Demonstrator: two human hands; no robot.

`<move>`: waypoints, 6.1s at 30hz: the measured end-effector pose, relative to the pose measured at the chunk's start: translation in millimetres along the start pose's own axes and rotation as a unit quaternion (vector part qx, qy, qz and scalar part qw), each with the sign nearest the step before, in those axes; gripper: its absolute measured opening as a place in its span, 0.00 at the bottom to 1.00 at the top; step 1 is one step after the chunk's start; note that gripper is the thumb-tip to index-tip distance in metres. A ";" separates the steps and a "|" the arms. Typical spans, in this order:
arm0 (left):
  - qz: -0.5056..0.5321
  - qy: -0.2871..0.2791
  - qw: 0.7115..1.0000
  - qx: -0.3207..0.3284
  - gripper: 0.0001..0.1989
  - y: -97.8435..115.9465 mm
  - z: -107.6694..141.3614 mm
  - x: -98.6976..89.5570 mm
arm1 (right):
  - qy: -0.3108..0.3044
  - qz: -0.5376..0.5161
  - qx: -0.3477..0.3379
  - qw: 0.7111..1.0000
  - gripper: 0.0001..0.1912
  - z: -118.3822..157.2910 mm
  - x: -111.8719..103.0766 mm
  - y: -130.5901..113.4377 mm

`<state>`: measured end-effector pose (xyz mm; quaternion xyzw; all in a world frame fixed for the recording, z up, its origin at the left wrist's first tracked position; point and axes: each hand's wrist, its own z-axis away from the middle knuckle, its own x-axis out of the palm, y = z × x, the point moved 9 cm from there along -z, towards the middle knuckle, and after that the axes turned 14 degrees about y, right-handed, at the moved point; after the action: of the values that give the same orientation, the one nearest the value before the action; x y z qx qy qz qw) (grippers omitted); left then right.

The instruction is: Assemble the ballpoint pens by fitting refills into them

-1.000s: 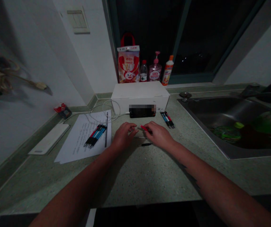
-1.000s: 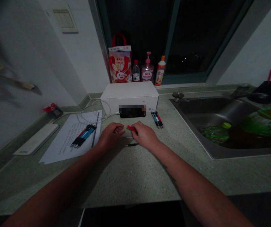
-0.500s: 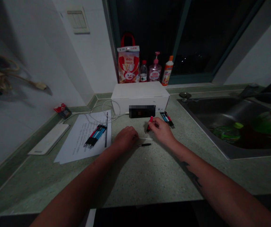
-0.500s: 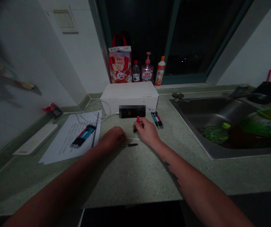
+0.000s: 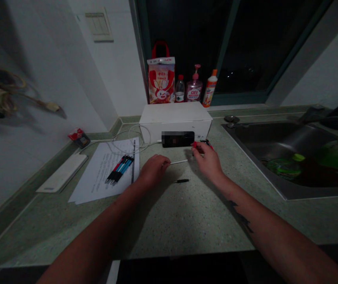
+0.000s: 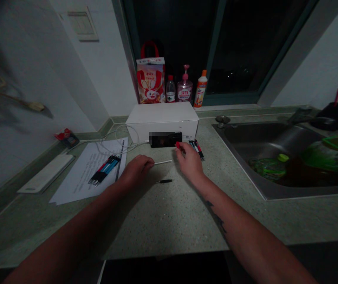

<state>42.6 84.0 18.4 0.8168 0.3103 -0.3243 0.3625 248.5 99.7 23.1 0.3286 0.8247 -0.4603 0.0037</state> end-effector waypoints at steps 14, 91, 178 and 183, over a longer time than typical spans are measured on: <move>0.026 0.181 0.980 0.082 0.11 15.9 -0.6 -41.6 | -0.065 0.088 -0.130 0.986 0.14 10.4 5.0 -30.1; 0.098 0.042 0.994 -0.038 0.08 0.6 7.0 2.9 | -0.259 0.137 -0.208 0.933 0.09 48.9 42.2 -50.2; 0.244 0.104 0.936 -0.229 0.02 -26.8 1.6 -13.4 | -0.254 0.064 -0.059 0.963 0.11 38.1 39.3 -31.7; 0.240 0.122 0.928 -0.257 0.06 -32.2 3.8 -13.8 | -0.225 0.067 -0.049 0.971 0.08 35.2 34.3 -31.4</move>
<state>9.4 94.7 14.2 0.7786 0.2200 -0.0346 0.5866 194.0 80.1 16.1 0.2700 0.8004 -0.4803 0.2362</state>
